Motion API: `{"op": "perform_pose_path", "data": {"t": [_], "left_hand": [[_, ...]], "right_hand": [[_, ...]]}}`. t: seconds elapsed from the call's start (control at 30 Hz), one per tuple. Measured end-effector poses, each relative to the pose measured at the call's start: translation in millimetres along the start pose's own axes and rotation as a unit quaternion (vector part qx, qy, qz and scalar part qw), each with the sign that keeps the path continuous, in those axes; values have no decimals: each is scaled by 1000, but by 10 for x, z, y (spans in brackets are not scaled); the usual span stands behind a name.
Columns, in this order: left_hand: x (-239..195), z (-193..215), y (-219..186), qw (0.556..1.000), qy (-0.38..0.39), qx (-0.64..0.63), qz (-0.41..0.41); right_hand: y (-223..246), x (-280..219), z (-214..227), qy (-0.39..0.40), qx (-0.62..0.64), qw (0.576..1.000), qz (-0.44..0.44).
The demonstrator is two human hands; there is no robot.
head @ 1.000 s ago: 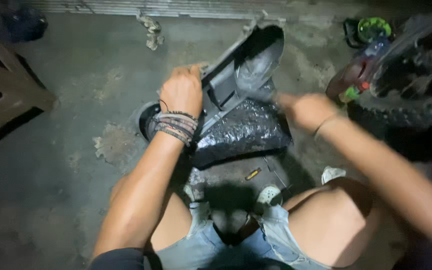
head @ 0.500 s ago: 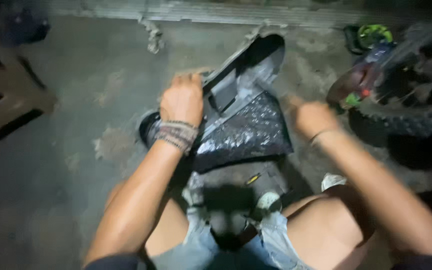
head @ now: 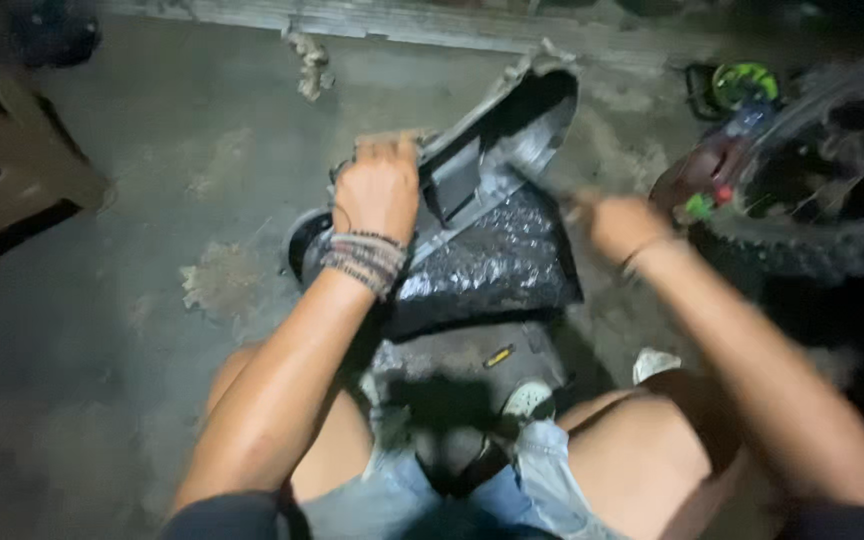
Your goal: The person scrapes the inside of a metal engine casing with a metal scraper. They rotate the casing to access different areas and continue scraping the interior surfaces.
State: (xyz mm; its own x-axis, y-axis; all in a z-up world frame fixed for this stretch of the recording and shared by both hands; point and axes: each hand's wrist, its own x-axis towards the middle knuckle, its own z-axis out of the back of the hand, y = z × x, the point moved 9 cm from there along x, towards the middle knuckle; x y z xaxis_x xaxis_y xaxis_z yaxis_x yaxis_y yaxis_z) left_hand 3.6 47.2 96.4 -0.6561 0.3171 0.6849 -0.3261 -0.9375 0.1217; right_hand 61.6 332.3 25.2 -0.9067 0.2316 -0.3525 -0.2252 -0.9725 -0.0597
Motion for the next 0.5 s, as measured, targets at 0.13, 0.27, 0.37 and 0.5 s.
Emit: {"op": "perform_pose_path", "data": {"t": [0.13,0.27,0.37,0.5], "left_hand": [[17,-87,88,999,38,2,-7],[-27,-205,29,1000,3,7,-18],[-37,-219,10,1000,2,-2,-20],[-39,-218,34,1000,14,-15,-7]], "right_hand": [[268,-340,633,-73,-83,993,-36],[115,-144,446,-56,-43,997,25],[149,-268,559,-83,-89,993,-10],[214,-180,112,-26,-27,999,34]]}}
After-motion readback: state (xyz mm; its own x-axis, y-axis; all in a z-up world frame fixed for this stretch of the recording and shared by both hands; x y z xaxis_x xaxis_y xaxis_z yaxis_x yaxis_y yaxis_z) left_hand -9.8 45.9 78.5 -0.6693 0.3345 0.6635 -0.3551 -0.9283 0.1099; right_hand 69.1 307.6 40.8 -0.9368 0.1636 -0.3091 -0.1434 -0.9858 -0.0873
